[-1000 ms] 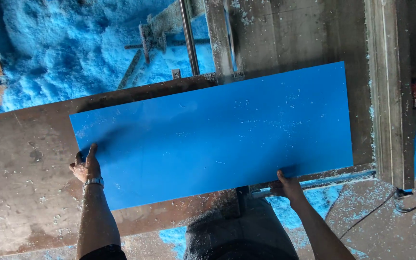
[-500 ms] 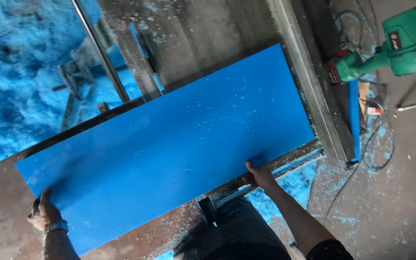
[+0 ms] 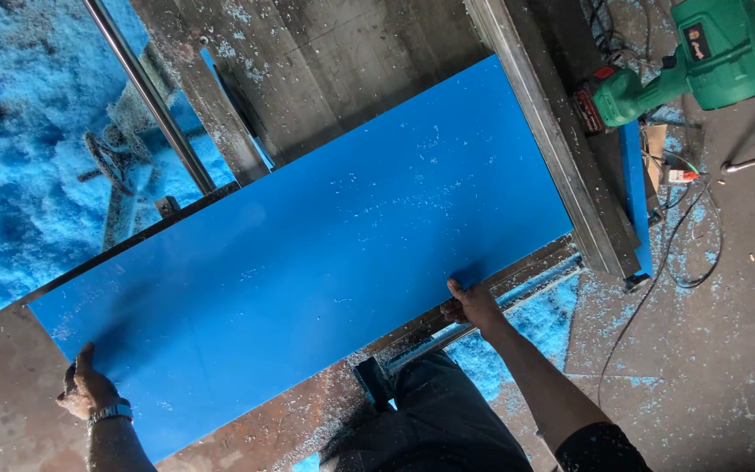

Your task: Cutting large blue plastic sheets into smaller rectangular sections using a industrial table saw and stacking them on a pallet.

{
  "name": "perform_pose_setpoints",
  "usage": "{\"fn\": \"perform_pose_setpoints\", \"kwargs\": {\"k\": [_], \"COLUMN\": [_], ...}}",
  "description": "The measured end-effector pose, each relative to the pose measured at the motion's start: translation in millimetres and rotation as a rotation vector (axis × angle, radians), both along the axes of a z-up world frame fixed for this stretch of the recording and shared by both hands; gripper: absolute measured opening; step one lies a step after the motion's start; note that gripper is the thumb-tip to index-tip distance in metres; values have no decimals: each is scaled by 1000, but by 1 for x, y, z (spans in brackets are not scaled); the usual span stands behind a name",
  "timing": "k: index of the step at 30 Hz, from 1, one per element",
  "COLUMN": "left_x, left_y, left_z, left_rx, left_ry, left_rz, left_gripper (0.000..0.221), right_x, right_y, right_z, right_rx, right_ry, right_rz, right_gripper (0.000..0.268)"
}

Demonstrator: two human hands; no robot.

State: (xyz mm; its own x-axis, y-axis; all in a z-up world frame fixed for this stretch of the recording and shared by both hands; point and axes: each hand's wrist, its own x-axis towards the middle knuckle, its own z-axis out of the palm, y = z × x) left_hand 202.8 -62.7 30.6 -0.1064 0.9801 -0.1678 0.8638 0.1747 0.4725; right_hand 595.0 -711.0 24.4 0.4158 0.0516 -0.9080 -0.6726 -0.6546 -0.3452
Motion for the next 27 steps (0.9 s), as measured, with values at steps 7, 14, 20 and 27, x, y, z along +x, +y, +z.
{"fn": "perform_pose_setpoints", "kwargs": {"k": [7, 14, 20, 27], "left_x": [-28, -25, -23, -49], "left_y": [9, -9, -18, -18], "left_z": [-37, -27, -18, -34], "left_rx": [37, 49, 11, 33], "left_ry": [45, 136, 92, 106], "left_rz": [-38, -19, -57, -266], "left_gripper": [54, 62, 70, 88], "right_x": [1, 4, -4, -14], "right_y": [2, -6, -11, -15], "right_z": [4, -7, -21, -45], "right_rx": [128, 85, 45, 100], "right_ry": [36, 24, -27, -171], "right_rz": [-151, -91, -226, -367], "right_gripper": [77, 80, 76, 59]}}
